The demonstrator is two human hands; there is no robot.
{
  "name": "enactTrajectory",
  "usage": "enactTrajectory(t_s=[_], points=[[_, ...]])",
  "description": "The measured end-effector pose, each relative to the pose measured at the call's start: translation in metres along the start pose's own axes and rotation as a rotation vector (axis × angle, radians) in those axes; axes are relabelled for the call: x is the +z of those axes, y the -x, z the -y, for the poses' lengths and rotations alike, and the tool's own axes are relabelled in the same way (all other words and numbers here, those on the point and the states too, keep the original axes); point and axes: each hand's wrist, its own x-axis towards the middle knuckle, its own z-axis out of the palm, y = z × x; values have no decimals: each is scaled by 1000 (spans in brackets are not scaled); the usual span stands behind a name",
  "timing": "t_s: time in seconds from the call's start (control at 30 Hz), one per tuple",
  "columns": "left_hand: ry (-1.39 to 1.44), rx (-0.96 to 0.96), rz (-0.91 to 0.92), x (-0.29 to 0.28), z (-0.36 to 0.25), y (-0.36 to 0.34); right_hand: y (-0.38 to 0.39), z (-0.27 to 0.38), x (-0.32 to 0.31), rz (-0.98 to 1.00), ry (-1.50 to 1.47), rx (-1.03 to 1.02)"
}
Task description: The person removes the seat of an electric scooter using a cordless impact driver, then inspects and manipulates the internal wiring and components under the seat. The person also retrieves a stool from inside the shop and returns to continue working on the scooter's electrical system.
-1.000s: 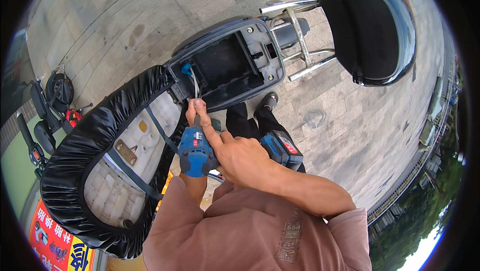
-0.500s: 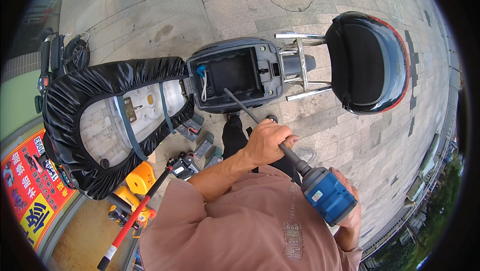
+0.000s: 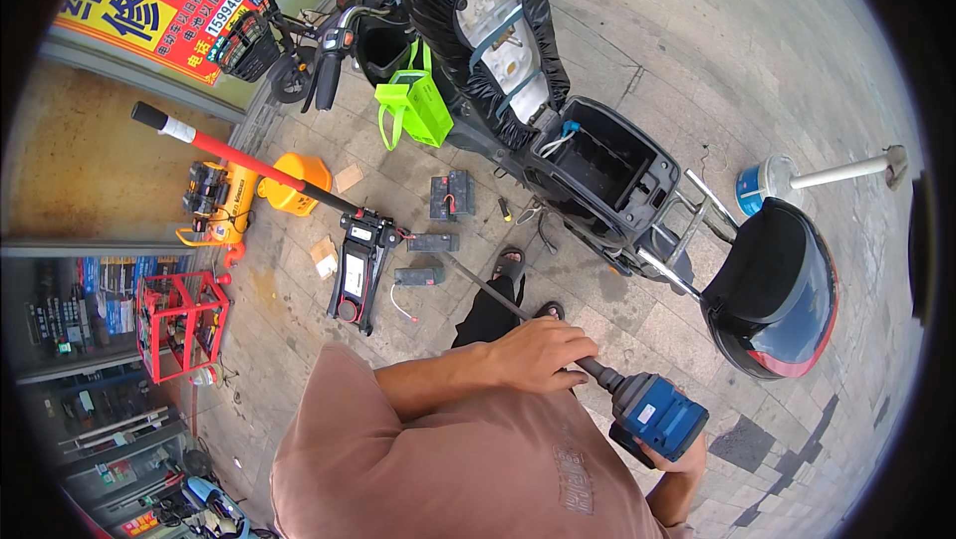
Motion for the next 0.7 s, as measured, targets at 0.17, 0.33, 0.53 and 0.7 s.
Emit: enactTrajectory(t_s=[0.17,0.33,0.53,0.7], points=[[-14,-132,-93,19,-2,73,-31,0,43,217,-94,98],[14,-369,-207,33,-6,169,-73,8,92,470,96,-16],[19,-620,-521,57,32,290,-140,-6,212,625,345,82],[36,-839,-732,83,111,432,-190,-87,367,681,450,-13]])
